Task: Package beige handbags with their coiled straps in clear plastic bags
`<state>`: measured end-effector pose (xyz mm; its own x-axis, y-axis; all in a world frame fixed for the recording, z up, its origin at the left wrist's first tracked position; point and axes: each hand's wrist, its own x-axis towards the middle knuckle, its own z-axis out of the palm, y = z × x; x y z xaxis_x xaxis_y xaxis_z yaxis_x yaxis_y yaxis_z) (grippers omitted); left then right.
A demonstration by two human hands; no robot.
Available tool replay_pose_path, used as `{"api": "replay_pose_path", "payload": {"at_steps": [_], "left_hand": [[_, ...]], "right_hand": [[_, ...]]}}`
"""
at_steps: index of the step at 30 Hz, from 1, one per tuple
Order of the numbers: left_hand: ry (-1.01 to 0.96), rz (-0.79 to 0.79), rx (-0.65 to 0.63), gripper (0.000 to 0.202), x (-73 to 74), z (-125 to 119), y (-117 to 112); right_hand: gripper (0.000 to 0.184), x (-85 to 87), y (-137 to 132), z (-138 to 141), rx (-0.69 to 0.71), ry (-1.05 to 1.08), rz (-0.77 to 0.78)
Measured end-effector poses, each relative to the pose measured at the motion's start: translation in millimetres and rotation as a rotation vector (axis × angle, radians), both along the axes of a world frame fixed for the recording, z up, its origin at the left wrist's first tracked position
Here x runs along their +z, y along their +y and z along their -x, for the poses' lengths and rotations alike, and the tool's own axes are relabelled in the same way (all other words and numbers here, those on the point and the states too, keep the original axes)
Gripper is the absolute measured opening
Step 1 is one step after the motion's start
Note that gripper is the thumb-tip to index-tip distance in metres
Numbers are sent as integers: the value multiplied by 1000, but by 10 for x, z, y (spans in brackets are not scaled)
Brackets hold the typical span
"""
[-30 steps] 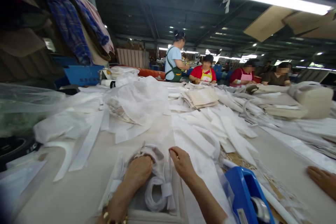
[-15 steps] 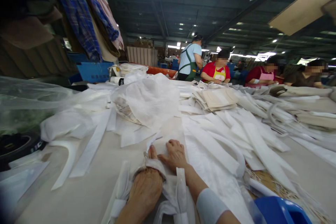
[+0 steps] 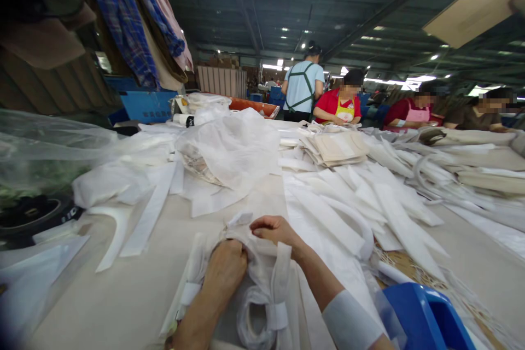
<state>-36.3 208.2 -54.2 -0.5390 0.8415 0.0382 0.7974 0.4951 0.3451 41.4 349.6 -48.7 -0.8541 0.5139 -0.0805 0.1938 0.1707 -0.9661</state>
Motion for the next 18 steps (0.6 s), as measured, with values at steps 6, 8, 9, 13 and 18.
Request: {"api": "replay_pose_path", "payload": {"at_steps": [6,8,9,13,18], "left_hand": [[-194,-116,95,21,128,-23,-68],[-243,-183,101,18,155,-28,-99],[-265,-225,105,18,163,-27,-112],[-351,-446,166,13,155,14,-136],[-609,-760,191,14,125,84,-145]], "right_hand": [[25,384,-332,-473,-306,187,-337],[17,434,-619,-550,-185,210,-616],[16,422,-752,-562,-119,176,-743],[20,276,-1025,-501,-71,-158,-978],[22,376,-974,-354,-140,-412,-815]]}}
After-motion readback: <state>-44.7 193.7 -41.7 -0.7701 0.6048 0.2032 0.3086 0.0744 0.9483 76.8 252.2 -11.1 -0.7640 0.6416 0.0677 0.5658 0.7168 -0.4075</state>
